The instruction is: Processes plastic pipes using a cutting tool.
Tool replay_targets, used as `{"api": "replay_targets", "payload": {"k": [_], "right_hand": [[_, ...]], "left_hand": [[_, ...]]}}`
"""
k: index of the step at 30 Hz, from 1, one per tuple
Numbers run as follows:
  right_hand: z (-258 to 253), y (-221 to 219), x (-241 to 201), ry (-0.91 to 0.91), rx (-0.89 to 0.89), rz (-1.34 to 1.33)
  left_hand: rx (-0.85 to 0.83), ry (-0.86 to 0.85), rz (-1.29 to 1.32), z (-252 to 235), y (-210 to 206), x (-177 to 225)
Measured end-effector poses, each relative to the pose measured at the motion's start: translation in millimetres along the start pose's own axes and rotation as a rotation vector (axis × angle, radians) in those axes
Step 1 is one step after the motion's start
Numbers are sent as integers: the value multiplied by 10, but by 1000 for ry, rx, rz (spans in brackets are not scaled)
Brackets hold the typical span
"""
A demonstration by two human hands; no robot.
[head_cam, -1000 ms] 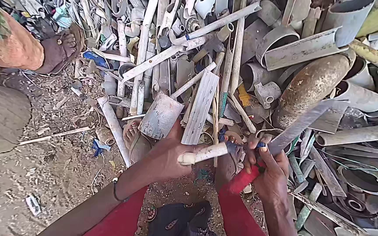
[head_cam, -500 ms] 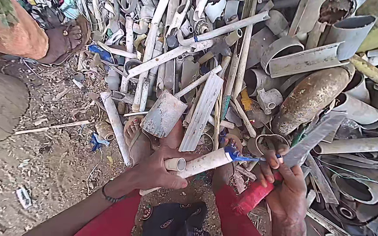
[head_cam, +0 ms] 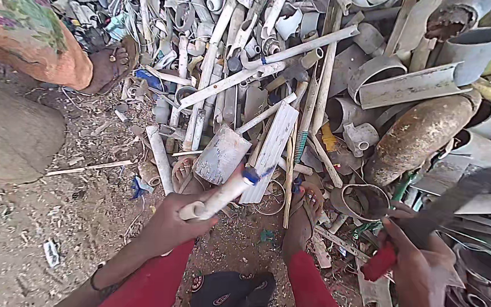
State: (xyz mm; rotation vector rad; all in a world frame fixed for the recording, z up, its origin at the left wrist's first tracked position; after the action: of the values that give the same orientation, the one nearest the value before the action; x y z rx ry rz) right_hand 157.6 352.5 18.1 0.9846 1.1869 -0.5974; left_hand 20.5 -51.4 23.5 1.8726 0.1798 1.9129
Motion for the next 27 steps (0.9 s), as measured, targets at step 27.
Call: {"api": "replay_targets", "payload": {"k": [27], "right_hand": [[890, -1255, -270, 185, -450, -184]], "left_hand": [[-130, 72, -343, -259, -539, 264]]}}
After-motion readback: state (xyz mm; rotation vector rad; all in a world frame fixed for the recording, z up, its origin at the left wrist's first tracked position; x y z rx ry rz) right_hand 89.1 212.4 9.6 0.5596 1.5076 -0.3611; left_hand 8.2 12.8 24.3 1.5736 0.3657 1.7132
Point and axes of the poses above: each hand's wrist, its own z-axis away from the middle knuckle, its own y-axis out of the back of the hand, x = y × z, the point moved 1 cm from there along -z, towards the middle knuckle, and after that the axes turned 15 degrees about x, right-handed, at the moved point
